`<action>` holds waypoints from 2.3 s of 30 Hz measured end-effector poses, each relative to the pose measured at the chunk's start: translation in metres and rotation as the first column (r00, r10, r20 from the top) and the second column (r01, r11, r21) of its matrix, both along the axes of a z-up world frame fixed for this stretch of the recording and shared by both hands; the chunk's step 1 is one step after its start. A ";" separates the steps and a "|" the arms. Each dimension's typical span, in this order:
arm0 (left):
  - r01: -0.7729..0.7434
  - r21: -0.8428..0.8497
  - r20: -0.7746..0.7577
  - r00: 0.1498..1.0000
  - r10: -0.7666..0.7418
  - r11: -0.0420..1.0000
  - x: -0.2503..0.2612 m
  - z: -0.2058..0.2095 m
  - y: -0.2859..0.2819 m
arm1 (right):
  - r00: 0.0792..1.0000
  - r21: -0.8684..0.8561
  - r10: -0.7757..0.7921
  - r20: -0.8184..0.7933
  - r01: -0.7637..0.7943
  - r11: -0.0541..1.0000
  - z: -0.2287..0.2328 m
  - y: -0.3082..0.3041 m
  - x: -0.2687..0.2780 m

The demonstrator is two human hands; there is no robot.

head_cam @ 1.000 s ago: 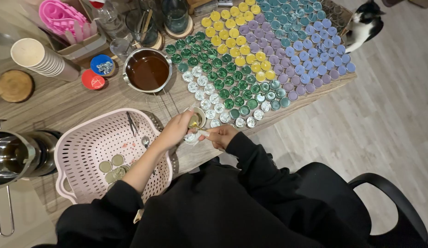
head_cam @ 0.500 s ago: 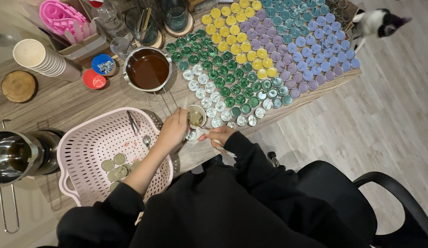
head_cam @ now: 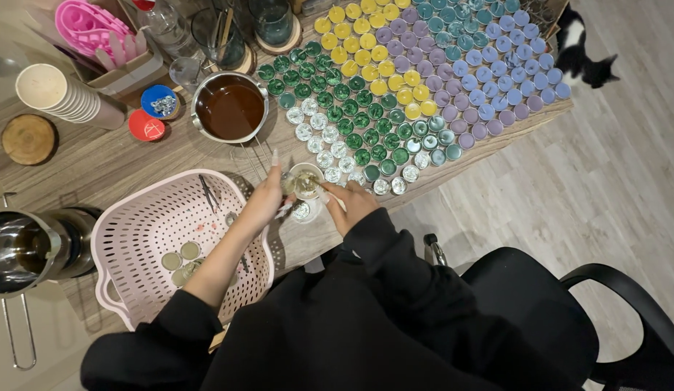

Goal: The person prepares candle wicks by attaching wick sustainers and placing the wicks into metal tealight cups by hand.

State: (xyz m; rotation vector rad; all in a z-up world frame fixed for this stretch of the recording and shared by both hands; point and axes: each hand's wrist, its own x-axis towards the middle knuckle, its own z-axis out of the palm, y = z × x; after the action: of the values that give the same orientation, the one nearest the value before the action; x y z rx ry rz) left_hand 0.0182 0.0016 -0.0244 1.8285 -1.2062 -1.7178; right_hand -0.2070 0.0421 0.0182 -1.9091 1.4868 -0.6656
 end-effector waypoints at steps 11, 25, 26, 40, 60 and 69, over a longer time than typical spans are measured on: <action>0.233 -0.213 0.493 0.864 -0.102 0.949 -0.026 0.013 -0.008 | 0.943 -0.195 -0.014 -0.332 -0.054 0.979 0.026 -0.002 0.019; 0.096 -0.087 0.212 0.974 -0.076 0.992 -0.010 0.009 -0.007 | 1.000 0.003 -0.026 -0.002 0.026 1.000 0.022 0.006 0.011; 0.096 -0.088 0.210 0.975 -0.076 0.991 -0.011 0.009 -0.006 | 0.999 -0.045 0.007 0.053 -0.004 0.999 0.023 0.006 0.012; 0.440 -0.232 0.682 0.709 -0.177 0.867 -0.023 0.038 0.005 | 0.995 -0.093 0.027 -0.091 -0.036 0.995 0.013 0.007 0.011; -0.134 0.114 -0.194 0.969 0.154 0.984 -0.003 0.052 0.067 | 0.951 0.234 -0.012 0.310 -0.064 0.970 -0.009 0.016 0.039; -0.075 -0.041 -0.121 0.990 0.070 0.996 0.004 0.063 0.082 | 0.815 0.473 -0.166 0.555 -0.146 0.869 -0.025 0.043 0.043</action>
State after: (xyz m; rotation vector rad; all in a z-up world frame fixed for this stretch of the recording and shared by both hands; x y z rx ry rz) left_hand 0.0226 0.0836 0.0387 1.6958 -1.1082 -1.7195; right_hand -0.1644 0.0855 -0.0064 -1.1500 1.1193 -0.7036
